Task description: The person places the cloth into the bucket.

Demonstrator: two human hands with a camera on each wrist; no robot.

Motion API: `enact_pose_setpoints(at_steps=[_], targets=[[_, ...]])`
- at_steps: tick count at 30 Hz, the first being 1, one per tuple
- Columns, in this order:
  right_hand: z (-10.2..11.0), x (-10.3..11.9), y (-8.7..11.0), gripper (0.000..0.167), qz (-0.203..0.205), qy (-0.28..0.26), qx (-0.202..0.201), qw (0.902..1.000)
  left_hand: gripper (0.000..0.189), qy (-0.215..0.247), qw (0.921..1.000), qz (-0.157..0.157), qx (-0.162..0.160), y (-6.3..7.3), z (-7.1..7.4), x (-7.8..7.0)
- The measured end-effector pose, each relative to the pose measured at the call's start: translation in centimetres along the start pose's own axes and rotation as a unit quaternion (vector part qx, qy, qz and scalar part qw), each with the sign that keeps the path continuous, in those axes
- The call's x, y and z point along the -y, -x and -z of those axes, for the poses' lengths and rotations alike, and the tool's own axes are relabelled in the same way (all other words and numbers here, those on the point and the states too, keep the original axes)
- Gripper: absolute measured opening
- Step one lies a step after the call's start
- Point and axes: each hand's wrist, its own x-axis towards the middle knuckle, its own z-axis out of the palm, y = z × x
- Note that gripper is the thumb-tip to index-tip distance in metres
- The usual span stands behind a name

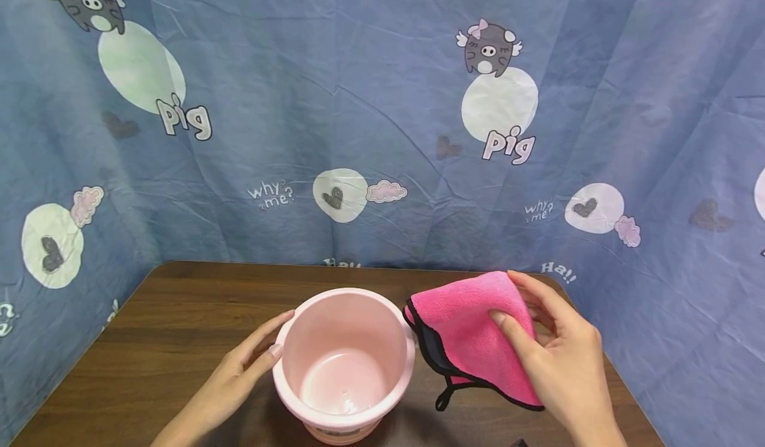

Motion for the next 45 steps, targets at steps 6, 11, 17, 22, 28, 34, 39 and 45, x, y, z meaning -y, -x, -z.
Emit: enact_pose_setpoints(at_steps=[6, 11, 17, 22, 28, 34, 39, 45], targets=[[0.0, 0.9, -0.3, 0.058, 0.006, -0.004, 0.007, 1.0, 0.047, 0.0, 1.0, 0.003, -0.001, 0.1, 0.1, 0.1], [-0.2, 1.6, -0.4, 0.058, 0.005, -0.012, 0.013, 0.9998, 0.047, 0.005, 1.0, 0.004, 0.002, 0.1, 0.1, 0.1], [-0.5, 2.4, -0.7, 0.057, 0.03, -0.026, 0.005, 0.9992, 0.047, 0.006, 1.0, 0.004, 0.004, -0.1, 0.0, 0.0], [-0.8, 3.5, -0.8, 0.057, 0.046, -0.035, 0.009, 0.9983, 0.047, 0.01, 0.9999, 0.009, 0.004, -0.2, -0.1, 0.0], [-1.3, 4.8, -0.9, 0.057, 0.059, -0.047, 0.02, 0.997, 0.047, 0.004, 1.0, -0.003, 0.0, -0.1, 0.0, -0.2], [-2.6, 5.4, -1.2, 0.056, 0.076, -0.063, 0.042, 0.9942, 0.047, 0.006, 1.0, 0.002, -0.001, -0.1, 0.0, -0.2], [-3.6, 5.8, -1.6, 0.056, 0.097, -0.069, 0.063, 0.991, 0.047, 0.008, 1.0, -0.003, 0.0, 0.0, -0.1, -0.2], [-4.2, 6.9, -1.7, 0.058, 0.116, -0.101, 0.059, 0.9863, 0.047, 0.014, 0.9999, -0.002, -0.002, 0.0, -0.1, -0.3]])
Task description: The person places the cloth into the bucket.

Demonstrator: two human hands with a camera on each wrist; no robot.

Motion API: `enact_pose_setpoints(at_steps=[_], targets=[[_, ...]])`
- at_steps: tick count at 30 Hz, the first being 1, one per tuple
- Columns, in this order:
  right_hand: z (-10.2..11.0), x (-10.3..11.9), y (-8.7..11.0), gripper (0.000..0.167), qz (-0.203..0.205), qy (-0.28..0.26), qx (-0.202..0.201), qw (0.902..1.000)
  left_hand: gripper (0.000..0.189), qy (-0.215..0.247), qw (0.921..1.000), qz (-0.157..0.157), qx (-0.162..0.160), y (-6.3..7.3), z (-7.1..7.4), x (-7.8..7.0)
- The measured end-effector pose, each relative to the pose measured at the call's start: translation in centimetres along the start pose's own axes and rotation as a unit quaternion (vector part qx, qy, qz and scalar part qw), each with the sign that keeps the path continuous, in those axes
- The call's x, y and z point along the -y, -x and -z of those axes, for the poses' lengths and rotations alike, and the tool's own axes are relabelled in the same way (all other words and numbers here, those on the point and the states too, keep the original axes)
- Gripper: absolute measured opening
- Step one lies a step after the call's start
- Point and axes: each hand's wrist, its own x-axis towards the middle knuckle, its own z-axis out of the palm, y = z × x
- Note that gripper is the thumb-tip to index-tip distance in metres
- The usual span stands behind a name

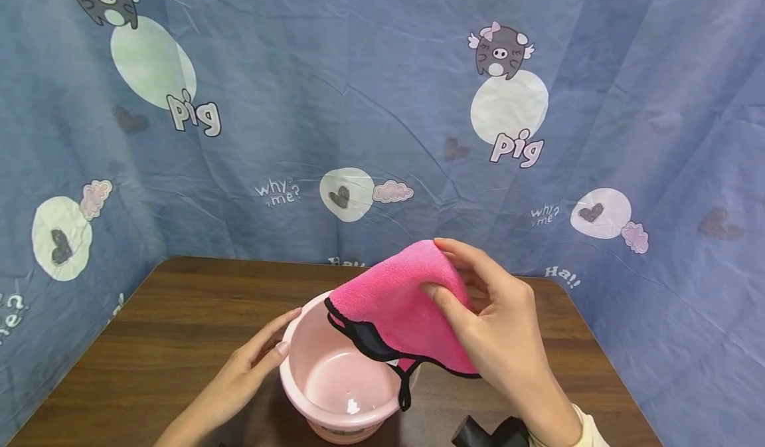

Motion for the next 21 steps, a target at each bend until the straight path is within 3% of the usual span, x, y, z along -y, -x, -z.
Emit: enact_pose_setpoints(at_steps=[8, 14, 21], targets=[[-1.7, -0.3, -0.5, 0.053, -0.017, -0.039, 0.01, 0.999, 0.047, -0.008, 0.9997, 0.023, 0.002, 0.0, 0.0, -0.1], [-4.4, -2.2, -1.0, 0.048, -0.046, -0.057, 0.072, 0.9947, 0.047, -0.006, 0.9997, 0.024, 0.006, 0.0, 0.1, -0.1], [-7.4, -4.1, -0.2, 0.046, -0.101, -0.061, 0.148, 0.9818, 0.048, -0.017, 0.9998, -0.012, -0.001, -0.1, 0.1, 0.2]])
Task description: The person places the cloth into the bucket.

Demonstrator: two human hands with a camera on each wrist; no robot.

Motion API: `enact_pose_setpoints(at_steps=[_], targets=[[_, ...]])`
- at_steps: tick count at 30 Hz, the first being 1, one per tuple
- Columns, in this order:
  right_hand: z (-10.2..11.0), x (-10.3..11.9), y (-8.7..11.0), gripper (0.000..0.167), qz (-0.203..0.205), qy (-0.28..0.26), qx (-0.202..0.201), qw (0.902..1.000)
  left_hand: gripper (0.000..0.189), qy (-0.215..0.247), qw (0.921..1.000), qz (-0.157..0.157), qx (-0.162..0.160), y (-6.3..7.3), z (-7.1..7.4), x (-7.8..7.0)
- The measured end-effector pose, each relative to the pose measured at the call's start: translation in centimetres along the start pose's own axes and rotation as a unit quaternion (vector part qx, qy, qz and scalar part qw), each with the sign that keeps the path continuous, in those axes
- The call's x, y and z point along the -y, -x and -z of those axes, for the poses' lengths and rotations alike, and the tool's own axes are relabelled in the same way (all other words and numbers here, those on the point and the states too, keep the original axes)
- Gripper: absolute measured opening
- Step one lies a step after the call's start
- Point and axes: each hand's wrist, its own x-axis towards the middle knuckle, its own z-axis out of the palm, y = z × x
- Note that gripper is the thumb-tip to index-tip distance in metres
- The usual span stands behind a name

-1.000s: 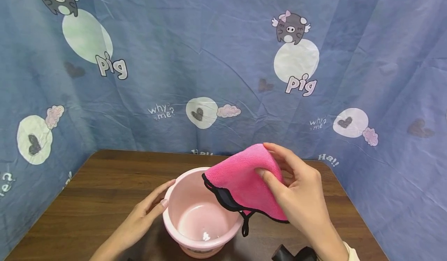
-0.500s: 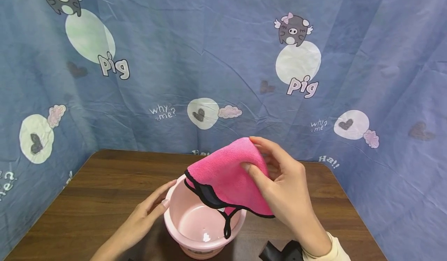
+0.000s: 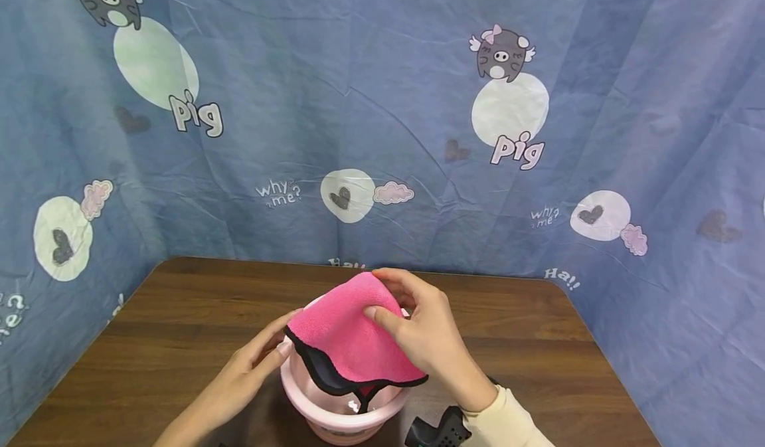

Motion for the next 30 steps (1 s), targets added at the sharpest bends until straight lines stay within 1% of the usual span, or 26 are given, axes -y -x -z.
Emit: enact_pose_setpoints(at_steps=[2, 5, 8, 11, 13, 16, 21, 26, 30], targets=[[-0.6, -0.6, 0.0, 0.046, -0.018, -0.011, 0.022, 0.9995, 0.048, -0.004, 0.9999, -0.01, 0.001, 0.0, 0.0, 0.1], [-1.3, -1.5, 0.0, 0.045, -0.045, -0.027, 0.043, 0.9977, 0.051, -0.005, 0.9999, -0.015, 0.004, -0.1, -0.1, 0.2], [-1.9, -2.3, 0.0, 0.044, -0.055, -0.03, 0.055, 0.9966, 0.055, -0.001, 0.9999, -0.009, 0.006, -0.1, -0.1, 0.2], [-2.3, -3.2, -0.1, 0.043, -0.049, -0.025, 0.063, 0.9965, 0.056, 0.003, 1.0, 0.001, 0.007, 0.0, -0.1, 0.0], [-2.6, -3.6, -0.2, 0.043, -0.044, -0.024, 0.073, 0.996, 0.054, 0.004, 1.0, 0.005, 0.007, 0.0, -0.1, 0.0], [-3.1, -4.3, -0.6, 0.041, -0.039, -0.022, 0.096, 0.9943, 0.051, 0.003, 0.9999, 0.012, 0.007, 0.1, 0.0, 0.0], [-4.0, -5.1, -1.0, 0.039, -0.032, 0.0, 0.134, 0.9905, 0.049, 0.009, 0.9993, 0.037, 0.005, 0.4, 0.0, 0.3], [-4.1, -5.1, -1.1, 0.035, -0.028, 0.02, 0.156, 0.9872, 0.049, 0.011, 0.9993, 0.034, 0.009, 0.2, -0.1, 0.4], [-4.0, -5.1, -1.0, 0.034, -0.027, 0.028, 0.161, 0.9862, 0.048, 0.012, 0.9995, 0.027, 0.011, 0.0, -0.1, 0.1]])
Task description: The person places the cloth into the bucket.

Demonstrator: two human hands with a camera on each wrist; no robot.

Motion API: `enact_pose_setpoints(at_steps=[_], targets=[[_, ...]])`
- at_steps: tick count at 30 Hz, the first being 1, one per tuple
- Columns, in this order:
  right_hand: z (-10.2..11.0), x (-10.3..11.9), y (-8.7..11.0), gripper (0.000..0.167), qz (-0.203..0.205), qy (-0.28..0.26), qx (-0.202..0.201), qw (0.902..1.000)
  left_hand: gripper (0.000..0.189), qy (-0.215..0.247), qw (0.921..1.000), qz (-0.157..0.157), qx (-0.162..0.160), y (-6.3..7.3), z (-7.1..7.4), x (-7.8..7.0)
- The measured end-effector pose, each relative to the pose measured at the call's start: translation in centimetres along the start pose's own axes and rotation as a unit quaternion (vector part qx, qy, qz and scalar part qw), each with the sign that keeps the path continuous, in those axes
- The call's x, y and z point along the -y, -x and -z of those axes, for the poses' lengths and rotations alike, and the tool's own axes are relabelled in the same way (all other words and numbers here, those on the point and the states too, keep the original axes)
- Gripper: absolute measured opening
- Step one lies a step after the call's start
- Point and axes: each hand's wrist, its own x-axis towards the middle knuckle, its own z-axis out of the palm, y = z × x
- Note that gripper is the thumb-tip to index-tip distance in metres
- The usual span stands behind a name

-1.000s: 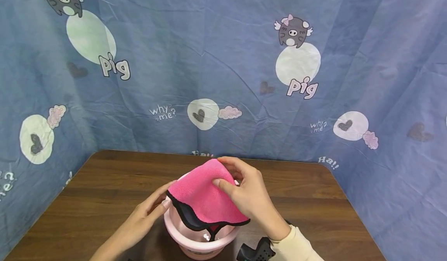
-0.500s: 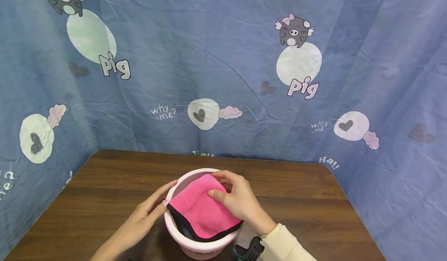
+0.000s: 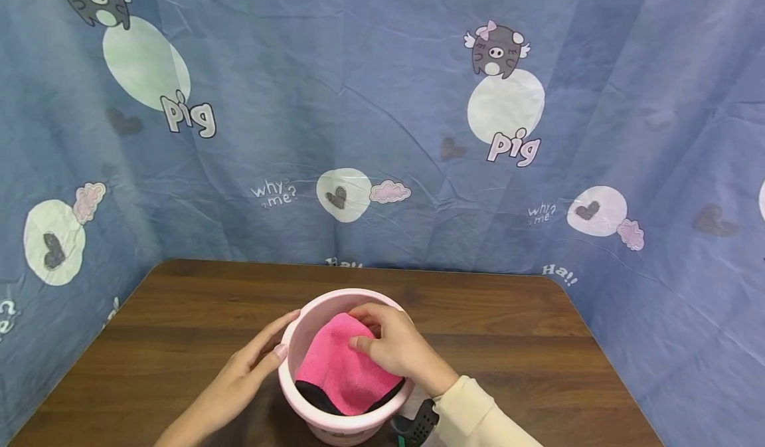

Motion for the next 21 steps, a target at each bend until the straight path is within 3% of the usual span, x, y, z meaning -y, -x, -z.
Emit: enact_pose_setpoints(at_steps=[8, 15, 21], targets=[[-0.3, 0.06, 0.09, 0.033, 0.034, 0.05, -0.011, 0.9981, 0.048, 0.001, 0.9999, 0.012, 0.002, 0.11, 0.07, -0.09], [-0.81, 0.24, 0.23, 0.035, 0.064, 0.154, 0.0, 0.986, 0.048, -0.005, 0.9999, 0.011, 0.003, -0.03, 0.07, 0.13], [-0.46, 0.33, 0.47, 0.036, 0.066, 0.183, -0.004, 0.9808, 0.048, 0.003, 0.9999, 0.013, 0.001, -0.09, -0.06, 0.09]])
